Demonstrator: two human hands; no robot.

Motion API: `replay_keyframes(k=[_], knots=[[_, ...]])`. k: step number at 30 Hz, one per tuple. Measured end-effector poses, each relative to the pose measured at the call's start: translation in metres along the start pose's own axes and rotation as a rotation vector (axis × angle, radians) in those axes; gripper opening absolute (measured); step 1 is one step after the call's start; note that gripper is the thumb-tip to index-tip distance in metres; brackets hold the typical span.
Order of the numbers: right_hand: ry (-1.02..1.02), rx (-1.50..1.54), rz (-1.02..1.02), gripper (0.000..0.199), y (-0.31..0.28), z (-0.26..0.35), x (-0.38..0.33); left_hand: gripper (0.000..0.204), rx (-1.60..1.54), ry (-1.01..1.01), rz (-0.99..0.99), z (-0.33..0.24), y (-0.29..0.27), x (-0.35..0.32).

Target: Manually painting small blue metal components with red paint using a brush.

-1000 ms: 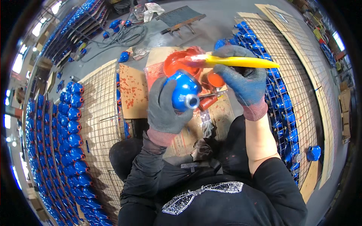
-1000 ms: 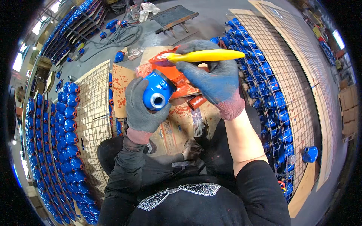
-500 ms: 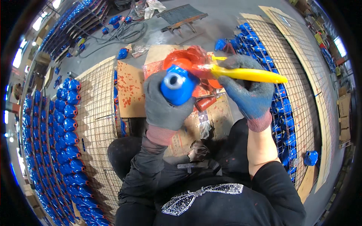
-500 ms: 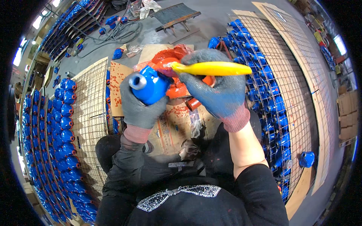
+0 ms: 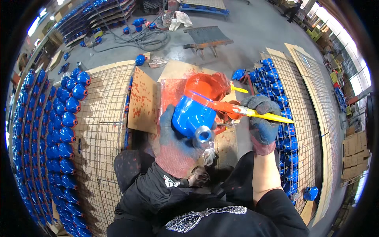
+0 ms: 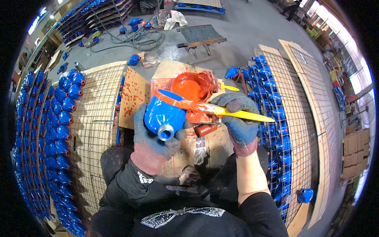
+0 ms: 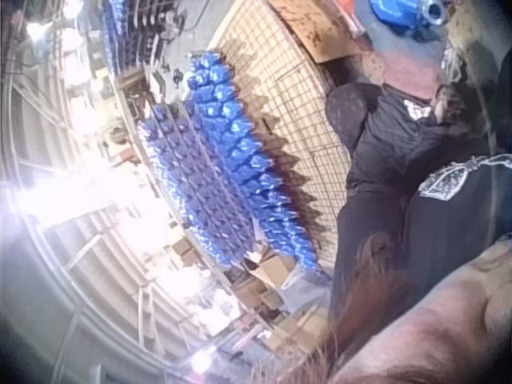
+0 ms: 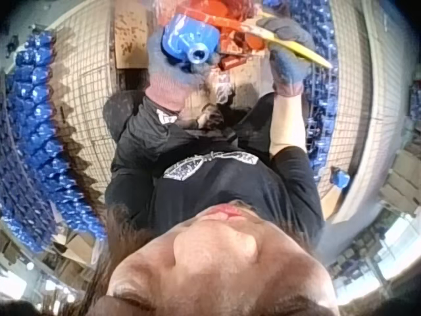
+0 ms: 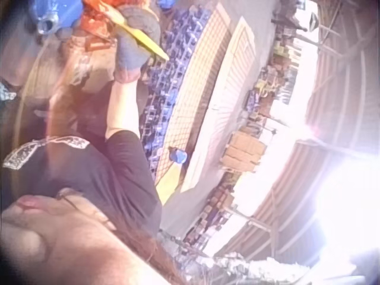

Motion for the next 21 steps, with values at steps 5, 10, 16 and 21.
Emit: replay_keyframes(k=[5,10,16,21], knots=[[-0.055,0.219,-0.107,0.024,0.002,-0.030,-0.001,0.081,-0.260,-0.227,0.277,0.002,-0.006,-0.008],[0.198,0.219,-0.170,0.016,-0.004,-0.049,-0.010,0.081,-0.208,-0.199,0.345,0.003,-0.014,-0.007],[0.310,-0.105,-0.199,0.024,-0.021,-0.060,-0.008,0.080,0.073,-0.099,0.148,0.005,-0.019,0.006],[0.351,-0.049,-0.263,0.021,-0.026,-0.030,-0.008,0.083,0.883,0.216,0.237,0.011,-0.028,0.020]])
Point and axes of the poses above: each hand's wrist, its own x-axis towards the middle knuckle, its own y-axis out of the palm, z = x × y, the point moved 2 cm from there along x, towards the middle knuckle, and after that the axes turned 11 degrees about z, right-handed, at the moved point
